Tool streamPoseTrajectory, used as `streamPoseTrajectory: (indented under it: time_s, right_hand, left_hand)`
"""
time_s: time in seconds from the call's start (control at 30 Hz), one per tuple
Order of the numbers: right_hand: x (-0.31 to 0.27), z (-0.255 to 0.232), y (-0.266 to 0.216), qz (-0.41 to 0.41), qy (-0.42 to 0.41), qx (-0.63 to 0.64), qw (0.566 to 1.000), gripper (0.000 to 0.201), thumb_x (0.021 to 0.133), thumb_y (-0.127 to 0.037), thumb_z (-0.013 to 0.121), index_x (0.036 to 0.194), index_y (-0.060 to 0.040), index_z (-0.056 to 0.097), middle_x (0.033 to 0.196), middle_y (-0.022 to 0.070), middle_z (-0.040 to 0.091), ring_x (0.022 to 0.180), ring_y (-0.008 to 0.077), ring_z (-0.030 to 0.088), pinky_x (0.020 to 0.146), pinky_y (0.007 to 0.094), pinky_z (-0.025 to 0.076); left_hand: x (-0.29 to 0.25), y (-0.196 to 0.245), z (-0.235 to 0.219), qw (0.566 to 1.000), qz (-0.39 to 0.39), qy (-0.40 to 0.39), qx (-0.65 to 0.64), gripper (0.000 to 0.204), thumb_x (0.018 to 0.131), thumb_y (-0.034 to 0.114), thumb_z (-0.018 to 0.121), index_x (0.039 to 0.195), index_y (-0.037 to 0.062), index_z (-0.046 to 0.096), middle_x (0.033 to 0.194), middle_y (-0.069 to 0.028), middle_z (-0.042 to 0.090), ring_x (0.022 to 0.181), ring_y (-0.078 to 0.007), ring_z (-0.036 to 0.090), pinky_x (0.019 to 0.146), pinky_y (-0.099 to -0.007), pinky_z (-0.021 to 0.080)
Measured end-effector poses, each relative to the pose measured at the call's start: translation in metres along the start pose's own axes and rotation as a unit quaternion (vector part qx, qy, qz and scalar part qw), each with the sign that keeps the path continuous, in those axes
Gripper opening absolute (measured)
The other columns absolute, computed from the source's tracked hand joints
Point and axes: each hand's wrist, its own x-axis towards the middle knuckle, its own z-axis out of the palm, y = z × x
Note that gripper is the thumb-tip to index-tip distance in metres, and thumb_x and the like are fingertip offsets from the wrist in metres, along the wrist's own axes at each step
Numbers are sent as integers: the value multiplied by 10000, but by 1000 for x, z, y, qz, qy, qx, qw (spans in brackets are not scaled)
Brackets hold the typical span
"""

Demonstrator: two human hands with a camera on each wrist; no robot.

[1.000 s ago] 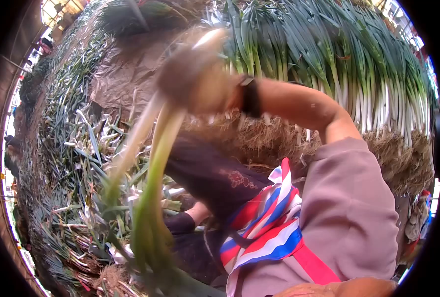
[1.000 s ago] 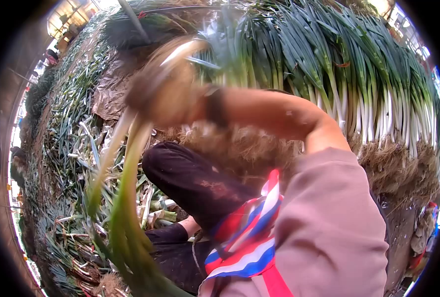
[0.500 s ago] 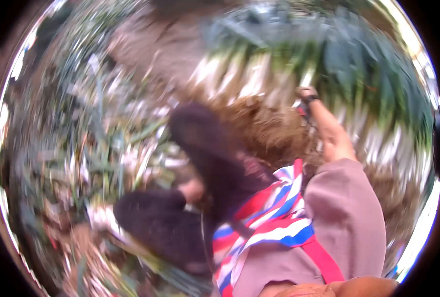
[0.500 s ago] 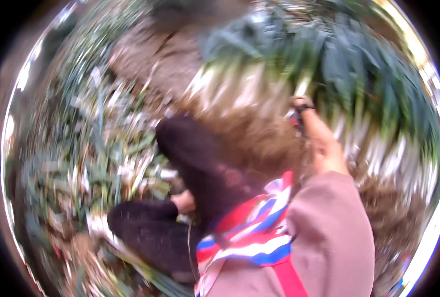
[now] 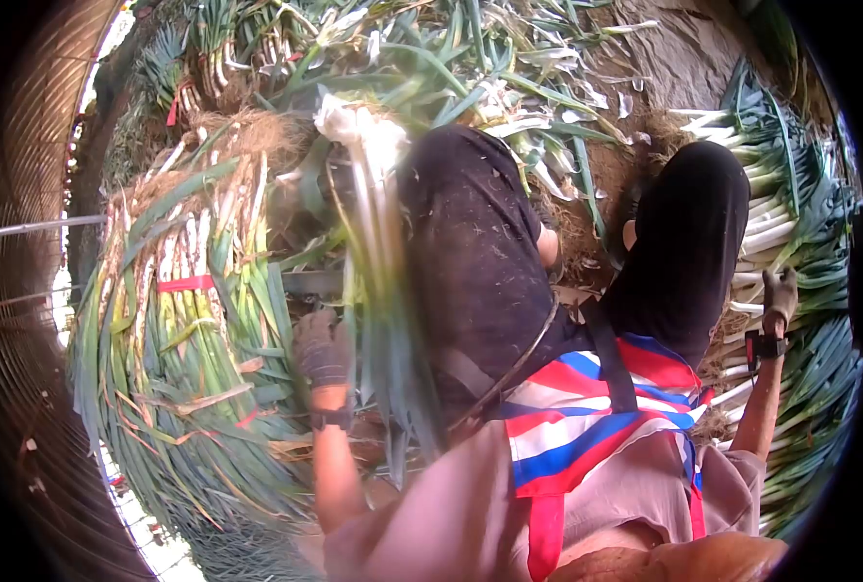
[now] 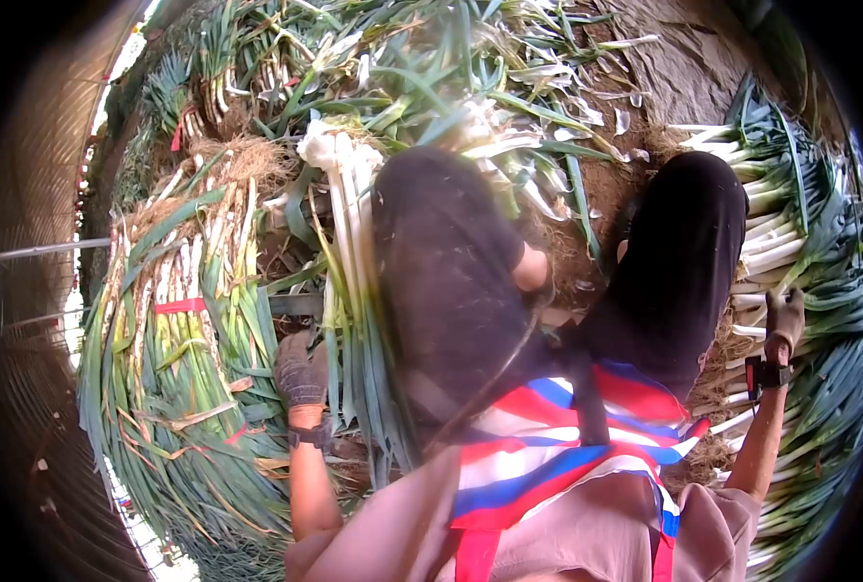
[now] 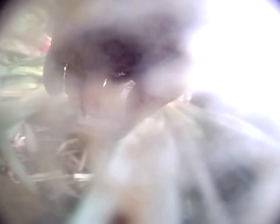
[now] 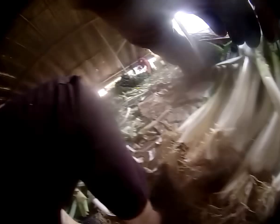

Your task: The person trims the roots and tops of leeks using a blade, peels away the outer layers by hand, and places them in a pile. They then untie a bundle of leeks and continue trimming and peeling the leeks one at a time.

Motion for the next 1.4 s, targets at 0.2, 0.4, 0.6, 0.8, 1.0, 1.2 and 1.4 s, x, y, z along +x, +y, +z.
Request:
streamPoseTrajectory:
  time_s: [0.2,0.4,0.6,0.8,1.0,1.2,1.4]
  right_hand:
    - [-63,-93,-237,-271,-37,334,902,323,810,-88,690,1107,-9,592,961,84,650,855,149,606,783,273,487]
    - [-154,-138,-366,-468,-159,280,823,356,738,-52,711,1072,-16,596,975,111,626,841,229,621,763,298,498]
    - [-171,-106,-427,-547,-186,266,771,662,634,-140,777,1235,-46,515,1124,183,592,1044,347,585,899,396,478]
    - [-154,-102,-512,-594,-216,315,707,948,579,-123,875,1376,18,383,1372,212,468,1302,308,428,1053,373,385]
    - [-212,-88,-582,-405,-568,379,607,618,755,-235,777,1245,9,489,1174,146,525,1028,244,518,924,365,434]
    - [-151,-34,-649,-586,-294,153,740,480,799,-234,729,1191,-32,540,1036,98,614,900,211,605,831,351,501]
    - [16,-60,-729,-529,-87,310,785,765,726,-281,799,1349,-54,418,1077,133,622,964,251,617,875,348,501]
  left_hand:
    - [47,128,-12,992,-87,-60,-74,386,812,137,613,1165,34,493,1057,-202,579,933,-320,608,760,-410,521]
    - [96,120,60,983,-183,-23,-11,412,836,111,581,1206,1,437,1091,-211,578,977,-365,609,732,-415,541]
    - [100,82,32,841,-45,-30,-539,404,747,122,698,1093,-14,540,883,-139,636,848,-235,625,707,-321,512]
    - [43,64,-42,812,-9,-81,-577,268,692,85,646,946,22,588,764,-25,602,687,-134,585,617,-274,502]
    - [30,93,-56,837,29,-49,-544,298,710,94,662,984,23,570,785,-35,601,732,-128,585,662,-272,500]
    - [-12,73,-70,766,-45,-159,-621,270,686,136,678,892,-2,571,718,-51,584,618,-150,575,545,-307,485]
    - [-66,51,-76,597,-186,-197,-755,579,672,160,802,1133,-18,500,883,-59,580,767,-154,577,674,-294,502]
